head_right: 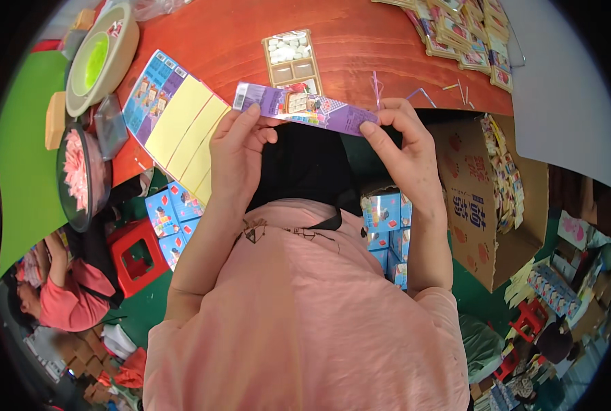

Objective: Peeling long decorative labels from a sheet and wrapping them around small trays containing marshmallow-like items.

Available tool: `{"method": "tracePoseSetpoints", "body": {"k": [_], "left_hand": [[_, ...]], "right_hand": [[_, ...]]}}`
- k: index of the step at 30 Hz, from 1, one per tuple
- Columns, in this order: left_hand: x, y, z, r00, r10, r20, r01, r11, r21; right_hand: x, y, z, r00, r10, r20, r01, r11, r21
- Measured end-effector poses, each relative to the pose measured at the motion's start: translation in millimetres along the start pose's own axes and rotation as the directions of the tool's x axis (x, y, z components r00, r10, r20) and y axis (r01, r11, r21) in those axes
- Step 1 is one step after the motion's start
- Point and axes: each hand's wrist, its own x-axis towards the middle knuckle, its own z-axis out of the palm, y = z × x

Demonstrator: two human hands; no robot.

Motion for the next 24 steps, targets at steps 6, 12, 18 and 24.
{"method": "tracePoseSetpoints", "body": {"k": [6, 12, 18, 24], "left_hand": [[7.6, 9.4, -7.6, 0.989, -0.147, 0.031, 0.149, 0.987, -0.064], [48.0, 21.5, -6.1, 0.991, -0.052, -0.126, 0.094, 0.929, 0.357], [67.7, 27.8, -5.1, 0.978, 0.038, -0.207, 0.099, 0.787, 0.61], [73.2, 21.9, -7.5, 0.977, 0.048, -0.207, 0.1, 0.756, 0.646]], "right_hand": [[13.5, -0.4, 0.9, 1.0, -0.026, 0.013, 0.028, 0.989, -0.145], [77.0, 14.2, 13.4, 0.998, -0.003, -0.069, -0.018, 0.951, -0.308], [112.4, 32.8, 24.3, 0.992, -0.122, -0.039, 0.081, 0.835, -0.544], [117.6, 35.5, 26.0, 0.995, -0.088, -0.053, 0.043, 0.826, -0.562]]}}
